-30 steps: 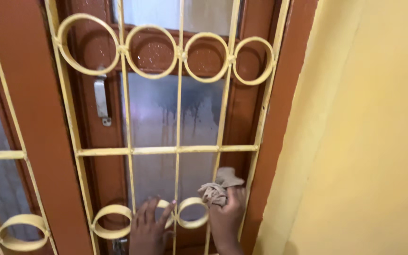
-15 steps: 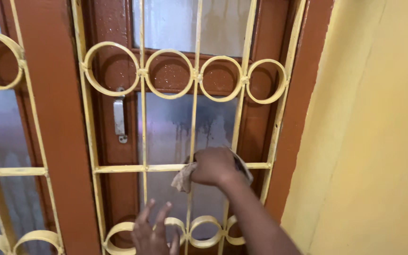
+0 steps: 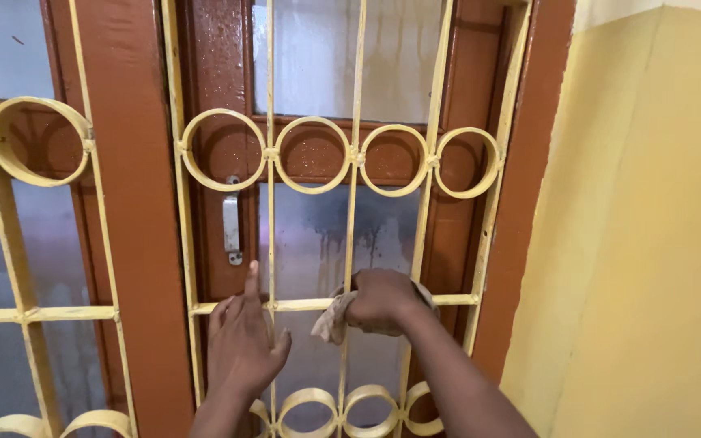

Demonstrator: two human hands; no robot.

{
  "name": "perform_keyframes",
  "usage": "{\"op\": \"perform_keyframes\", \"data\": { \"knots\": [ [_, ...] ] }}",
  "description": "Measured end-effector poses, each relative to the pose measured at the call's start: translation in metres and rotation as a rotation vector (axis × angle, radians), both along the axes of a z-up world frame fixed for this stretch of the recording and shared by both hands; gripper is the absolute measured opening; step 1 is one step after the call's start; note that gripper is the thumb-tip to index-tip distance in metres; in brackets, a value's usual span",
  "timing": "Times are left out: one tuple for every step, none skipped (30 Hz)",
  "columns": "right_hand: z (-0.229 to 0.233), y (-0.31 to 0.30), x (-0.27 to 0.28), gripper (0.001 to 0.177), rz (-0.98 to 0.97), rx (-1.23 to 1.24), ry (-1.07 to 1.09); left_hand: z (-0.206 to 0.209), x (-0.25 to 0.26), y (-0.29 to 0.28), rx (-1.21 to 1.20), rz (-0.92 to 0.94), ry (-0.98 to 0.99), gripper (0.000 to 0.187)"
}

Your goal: The person wipes the glass panes and metal grilles of a window using a cloth. They move the cloth across the surface in repeated strokes, cleaning the lower and upper sections of the window frame.

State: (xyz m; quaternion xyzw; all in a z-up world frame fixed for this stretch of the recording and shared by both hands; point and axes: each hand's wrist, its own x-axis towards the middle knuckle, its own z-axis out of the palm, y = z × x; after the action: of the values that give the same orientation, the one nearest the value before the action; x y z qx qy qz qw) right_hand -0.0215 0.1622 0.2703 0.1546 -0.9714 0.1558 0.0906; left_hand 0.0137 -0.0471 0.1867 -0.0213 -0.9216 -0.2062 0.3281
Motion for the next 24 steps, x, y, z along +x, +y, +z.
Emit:
{"op": "perform_keyframes", "data": {
  "knots": [
    [-0.007,-0.001,0.001,0.04,-0.019,0.037,0.096,0.0,-0.001,0.001,0.021,-0.007,0.027,0.12],
    [-0.015,-0.003,0.002,0.038,-0.036,0.074,0.189,-0.002,-0.001,0.001,-0.025,-0.004,0.038,0.115],
    [-0.025,-0.006,0.004,0.037,-0.053,0.111,0.282,-0.002,-0.001,0.001,-0.072,-0.001,0.048,0.111],
    [-0.036,-0.008,0.006,0.04,-0.057,0.097,0.389,-0.002,-0.001,-0.001,-0.119,0.003,0.059,0.107],
    [-0.047,-0.01,0.01,0.043,-0.061,0.084,0.496,-0.002,0.0,-0.002,-0.142,-0.001,0.043,0.106],
    [-0.056,-0.012,0.013,0.048,-0.064,0.071,0.603,0.0,0.001,-0.002,-0.164,-0.006,0.027,0.105],
    [-0.065,-0.016,0.017,0.05,-0.077,0.042,0.717,0.001,0.001,-0.003,-0.186,-0.01,0.011,0.104],
    [-0.073,-0.019,0.02,0.054,-0.089,0.013,0.827,0.002,0.003,-0.003,-0.194,-0.007,-0.019,0.106],
    [-0.079,-0.023,0.024,0.06,-0.103,-0.017,0.936,0.003,0.004,-0.003,-0.202,-0.004,-0.049,0.108],
    [-0.082,-0.026,0.026,0.056,-0.119,-0.104,0.892,0.005,0.005,-0.003,-0.211,0.001,-0.071,0.109],
    [-0.084,-0.028,0.029,0.053,-0.135,-0.19,0.846,0.005,0.006,-0.002,-0.234,0.013,-0.1,0.109],
    [-0.083,-0.031,0.032,0.05,-0.154,-0.279,0.798,0.006,0.006,-0.002,-0.262,0.023,-0.131,0.109],
    [-0.082,-0.033,0.035,0.048,-0.12,-0.393,0.799,0.006,0.006,-0.002,-0.29,0.033,-0.161,0.109],
    [-0.078,-0.035,0.038,0.047,-0.084,-0.506,0.801,0.007,0.006,-0.003,-0.288,0.028,-0.149,0.112],
    [-0.073,-0.038,0.04,0.046,-0.047,-0.619,0.801,0.005,0.005,-0.004,-0.287,0.023,-0.137,0.114],
    [-0.067,-0.041,0.042,0.043,0.002,-0.789,0.724,0.004,0.004,-0.004,-0.283,0.018,-0.123,0.116],
    [-0.059,-0.045,0.042,0.04,0.053,-0.955,0.641,0.001,0.002,-0.003,-0.274,0.023,-0.079,0.112],
    [-0.05,-0.049,0.041,0.038,0.106,-1.119,0.552,-0.002,0.001,-0.003,-0.265,0.028,-0.036,0.108],
    [-0.04,-0.052,0.037,0.037,0.192,-1.18,0.544,-0.006,-0.001,-0.003,-0.256,0.034,0.008,0.104],
    [-0.03,-0.055,0.033,0.036,0.279,-1.238,0.534,-0.01,-0.004,-0.003,-0.224,0.023,0.082,0.097],
    [-0.025,-0.057,0.03,0.036,0.368,-1.295,0.522,-0.014,-0.006,-0.002,-0.191,0.011,0.156,0.09],
    [-0.022,-0.06,0.028,0.042,0.344,-1.042,0.626,-0.018,-0.007,-0.002,-0.156,-0.001,0.227,0.084],
    [-0.021,-0.064,0.026,0.049,0.317,-0.785,0.718,-0.022,-0.009,-0.001,-0.156,0.01,0.208,0.075],
    [-0.017,-0.067,0.023,0.056,0.287,-0.527,0.807,-0.022,-0.012,-0.001,-0.159,0.021,0.195,0.066]
  ]
}}
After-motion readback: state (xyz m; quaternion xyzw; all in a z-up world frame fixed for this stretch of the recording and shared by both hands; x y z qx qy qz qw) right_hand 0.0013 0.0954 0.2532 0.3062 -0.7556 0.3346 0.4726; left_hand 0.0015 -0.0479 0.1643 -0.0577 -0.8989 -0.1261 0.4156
